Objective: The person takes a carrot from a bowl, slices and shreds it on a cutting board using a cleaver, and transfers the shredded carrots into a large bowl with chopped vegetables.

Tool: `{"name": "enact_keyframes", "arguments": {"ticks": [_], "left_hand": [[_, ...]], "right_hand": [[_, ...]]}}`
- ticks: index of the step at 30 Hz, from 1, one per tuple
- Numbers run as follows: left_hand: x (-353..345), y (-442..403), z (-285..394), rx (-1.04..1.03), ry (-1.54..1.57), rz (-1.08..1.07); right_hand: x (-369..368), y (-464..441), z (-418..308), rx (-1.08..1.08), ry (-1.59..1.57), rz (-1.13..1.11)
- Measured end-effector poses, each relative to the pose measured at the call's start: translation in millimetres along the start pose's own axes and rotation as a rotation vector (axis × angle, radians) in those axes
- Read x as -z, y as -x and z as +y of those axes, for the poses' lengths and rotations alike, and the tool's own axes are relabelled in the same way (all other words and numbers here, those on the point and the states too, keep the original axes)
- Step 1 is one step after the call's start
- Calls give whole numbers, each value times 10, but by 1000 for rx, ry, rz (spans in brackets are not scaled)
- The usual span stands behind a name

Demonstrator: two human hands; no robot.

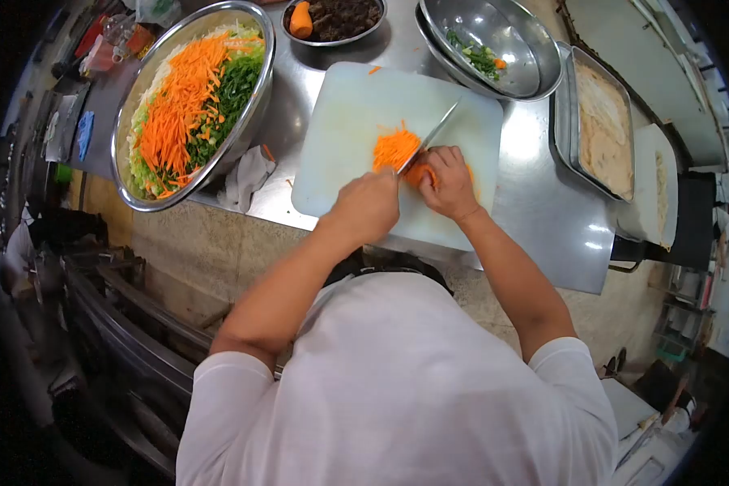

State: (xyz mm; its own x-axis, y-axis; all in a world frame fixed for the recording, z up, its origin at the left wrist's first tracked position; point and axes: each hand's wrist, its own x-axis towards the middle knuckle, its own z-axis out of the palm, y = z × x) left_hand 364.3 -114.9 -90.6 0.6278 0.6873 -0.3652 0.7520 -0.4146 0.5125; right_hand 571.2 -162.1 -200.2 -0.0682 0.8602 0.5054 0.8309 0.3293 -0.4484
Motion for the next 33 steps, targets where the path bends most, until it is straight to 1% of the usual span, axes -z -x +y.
{"name": "enact_keyframes", "arguments": {"ticks": [1, 3, 5, 7, 8, 9, 10, 11, 14, 18, 20, 21, 23, 24, 26, 27, 29, 31, 33], "left_hand": [[68, 31, 18, -17, 10, 0], [-179, -17, -72, -6, 15, 31], [-283, -71, -163, 10, 27, 77], [-269, -136, -182, -34, 55, 86], [-245, -128, -209, -31, 57, 88], [-121, -135, -180, -3, 23, 46], [-58, -142, -161, 22, -10, -4], [-49, -149, -178, 15, -11, -6], [-46, -132, -267, 0, -3, 22], [-118, -76, -211, -38, 23, 41], [-128, -23, -159, -43, 36, 69], [-125, 2, -115, -40, 17, 69], [-122, 16, -79, -39, -3, 65], [-119, 18, -73, -34, -4, 57], [-110, -6, -90, -26, -5, 57], [-134, -9, -117, -52, -14, 63], [-163, -6, -142, -77, -26, 65], [-127, 7, -106, -87, -27, 97], [25, 146, -26, -80, -64, 78]], "right_hand": [[-10, 3, -10, -7, -17, 7], [-5, -5, -5, -18, -31, 25], [2, -30, -21, -8, -24, 24], [14, -29, -11, -1, -20, 21], [-3, -37, -31, 1, -25, 31], [-36, -53, -21, 6, -20, 38], [-64, -27, -26, -49, 10, 16], [-69, 16, -25, -106, 40, -10], [132, -42, -159, -171, 77, -32], [265, 111, -52, -121, 134, -60], [177, 213, 33, -163, 129, -145], [159, 213, 24, -163, 128, -146], [127, 220, 6, -228, 97, -146], [183, 193, -41, -227, 98, -146], [339, 66, -156, -152, 144, -73], [340, 50, -126, -152, 141, -75], [359, -1, -17, -56, -107, -282], [357, -48, 4, -61, -106, -288], [344, -60, 1, -69, -110, -299]]}}
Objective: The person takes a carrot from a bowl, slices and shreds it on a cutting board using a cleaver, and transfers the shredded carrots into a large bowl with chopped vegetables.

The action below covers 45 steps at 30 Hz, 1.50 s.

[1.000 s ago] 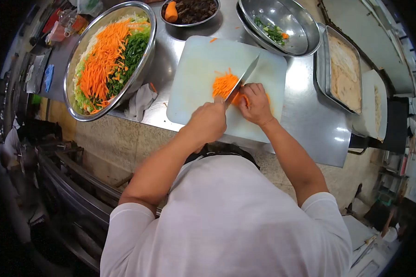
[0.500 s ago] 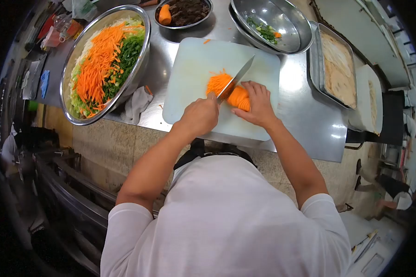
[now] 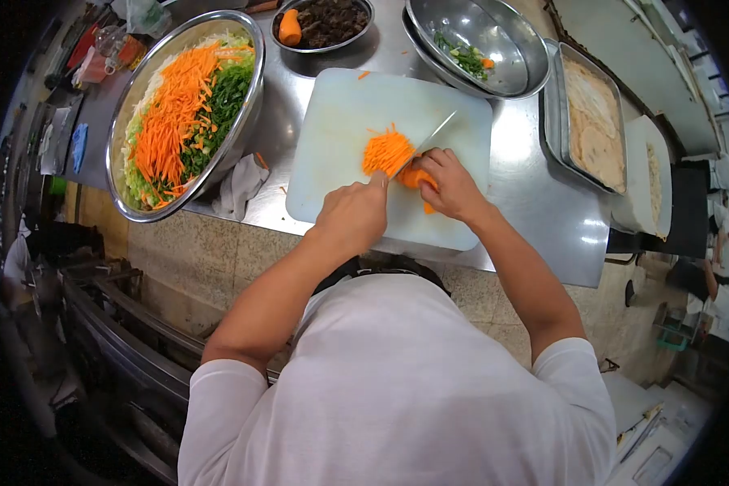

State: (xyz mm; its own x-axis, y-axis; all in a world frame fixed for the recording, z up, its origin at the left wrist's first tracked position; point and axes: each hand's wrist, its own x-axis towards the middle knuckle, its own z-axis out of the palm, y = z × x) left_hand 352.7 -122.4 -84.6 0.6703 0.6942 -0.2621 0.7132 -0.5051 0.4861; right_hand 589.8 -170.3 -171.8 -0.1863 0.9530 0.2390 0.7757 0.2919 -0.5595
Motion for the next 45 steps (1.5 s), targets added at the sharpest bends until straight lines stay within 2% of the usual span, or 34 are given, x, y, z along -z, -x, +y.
{"name": "enact_keyframes", "arguments": {"ticks": [5, 8, 10, 14, 16, 19, 20, 21, 23, 26, 28, 32, 35, 38, 40, 43, 45], "left_hand": [[-63, 28, 0, 41, 7, -68], [-190, -121, -28, -21, 11, -11], [57, -36, 75, -19, -20, -43], [-145, -85, -7, 32, 28, -44], [-119, -190, 20, -28, -47, -43], [156, -6, 163, 27, 0, -95], [23, -63, 111, 23, -4, -97], [-236, -133, 2, 15, 1, -66], [-310, -199, -71, 8, 9, -22], [-64, -133, 31, -72, -29, 1], [20, 1, 153, 53, 56, -62], [-261, -171, 10, 1, 7, -16], [-27, -82, 96, -14, -1, -51], [-249, -75, 14, 39, 4, -63], [-214, -167, 24, -47, -15, -2], [123, 9, 208, 61, 15, -117], [-216, -90, 80, 45, 11, -78]], "right_hand": [[-62, 30, 28, 6, -11, 44], [-38, 33, 20, 21, -40, 49], [-58, 40, 50, 9, -27, 36], [-89, 66, 68, 7, -21, 70], [-50, 52, 57, 15, -19, 73], [-80, 72, 68, 21, -24, 80], [-91, 85, 87, 20, -19, 87], [-102, 100, 85, 20, -21, 89], [-99, 88, 92, 22, -8, 76], [-100, 97, 90, 26, -47, 99], [-117, 105, 108, 19, -40, 115], [-87, 104, 87, 32, -56, 108], [-122, 120, 121, 33, -44, 129], [-138, 135, 112, 33, -40, 134], [-102, 114, 123, 45, -42, 134], [-121, 120, 115, 61, -48, 156], [-143, 143, 102, 69, -45, 174]]}}
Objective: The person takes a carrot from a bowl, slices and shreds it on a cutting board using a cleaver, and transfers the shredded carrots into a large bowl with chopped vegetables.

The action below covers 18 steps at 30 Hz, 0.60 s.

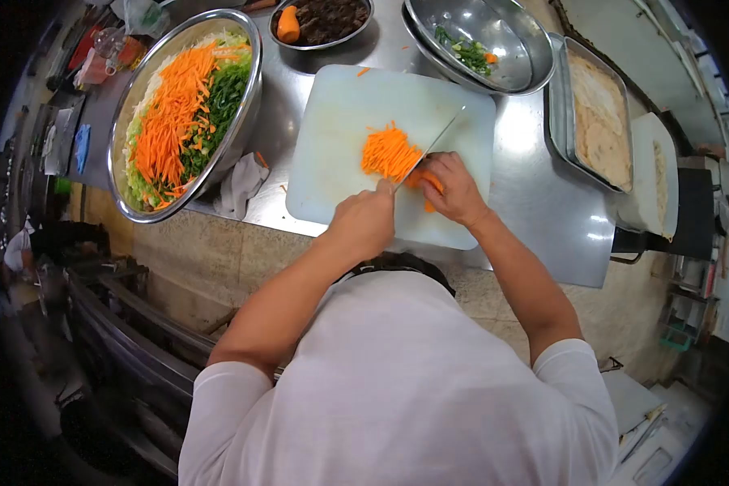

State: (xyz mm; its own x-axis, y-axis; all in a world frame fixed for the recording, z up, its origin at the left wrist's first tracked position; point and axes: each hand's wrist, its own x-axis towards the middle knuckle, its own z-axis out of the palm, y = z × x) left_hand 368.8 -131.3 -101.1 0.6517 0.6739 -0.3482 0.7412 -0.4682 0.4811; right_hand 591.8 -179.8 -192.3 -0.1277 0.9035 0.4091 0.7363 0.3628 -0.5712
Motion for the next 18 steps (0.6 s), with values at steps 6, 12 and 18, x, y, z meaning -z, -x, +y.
{"name": "enact_keyframes", "arguments": {"ticks": [6, 12, 18], "left_hand": [[77, 39, 14, -33, 9, 18], [143, 53, 52, -48, 24, 28], [-72, -123, -62, -47, -7, 26]], "right_hand": [[5, 5, 24, 5, -10, 21], [4, 11, 19, -2, 13, -21], [6, 42, 22, -24, 10, -12]]}}
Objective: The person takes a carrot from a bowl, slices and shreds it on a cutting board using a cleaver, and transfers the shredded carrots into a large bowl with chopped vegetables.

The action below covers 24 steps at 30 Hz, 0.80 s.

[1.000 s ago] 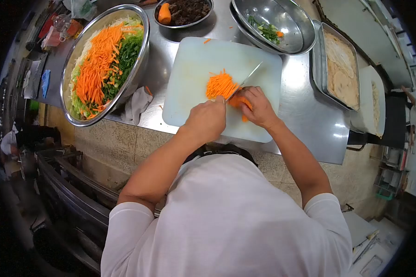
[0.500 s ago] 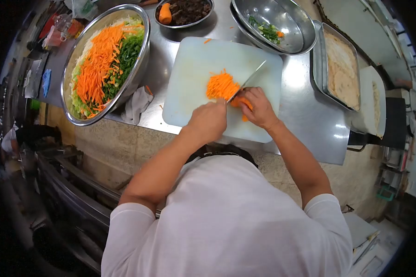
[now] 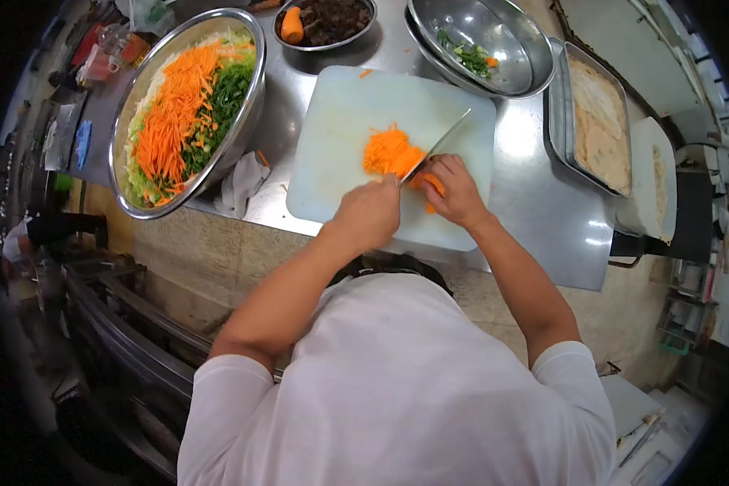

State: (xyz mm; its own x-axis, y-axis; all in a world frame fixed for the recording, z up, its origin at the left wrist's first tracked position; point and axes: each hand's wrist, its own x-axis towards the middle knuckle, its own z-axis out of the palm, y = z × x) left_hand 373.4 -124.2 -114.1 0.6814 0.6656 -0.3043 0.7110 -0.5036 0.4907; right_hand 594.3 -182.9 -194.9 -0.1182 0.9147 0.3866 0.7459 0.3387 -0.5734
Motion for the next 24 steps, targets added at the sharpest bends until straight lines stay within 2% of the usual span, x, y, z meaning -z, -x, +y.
{"name": "enact_keyframes", "arguments": {"ticks": [2, 4, 5, 8, 10, 12, 13, 15, 18, 20, 24], "left_hand": [[217, 81, 92, -41, -35, 12], [400, 198, 257, 70, 24, -155], [296, 155, 208, 72, 23, -160], [82, 9, 94, 54, 32, -87], [217, 99, 153, -11, 22, -32], [-25, 75, 66, 37, 27, -32], [-55, 33, 58, 79, 36, -17], [-72, -26, -27, 33, 57, -16], [27, -51, -63, 1, 40, -17], [32, -29, -49, 25, 26, -40], [94, 5, -11, 50, 27, -65]], "right_hand": [[-10, -23, 5, 23, 21, 14], [-2, -16, 9, 15, 8, 40], [-20, -6, -11, 19, -11, 55], [-11, -4, 22, 59, 24, 20], [-19, -1, 29, 67, 10, 44], [-51, 12, 32, 76, -6, 79], [-41, -11, 71, 70, 8, 37], [30, 70, 18, 50, 22, -29], [251, 38, -164, -5, 129, 31], [312, 189, -195, -237, 244, -84], [223, 256, -13, -255, 84, -87]]}}
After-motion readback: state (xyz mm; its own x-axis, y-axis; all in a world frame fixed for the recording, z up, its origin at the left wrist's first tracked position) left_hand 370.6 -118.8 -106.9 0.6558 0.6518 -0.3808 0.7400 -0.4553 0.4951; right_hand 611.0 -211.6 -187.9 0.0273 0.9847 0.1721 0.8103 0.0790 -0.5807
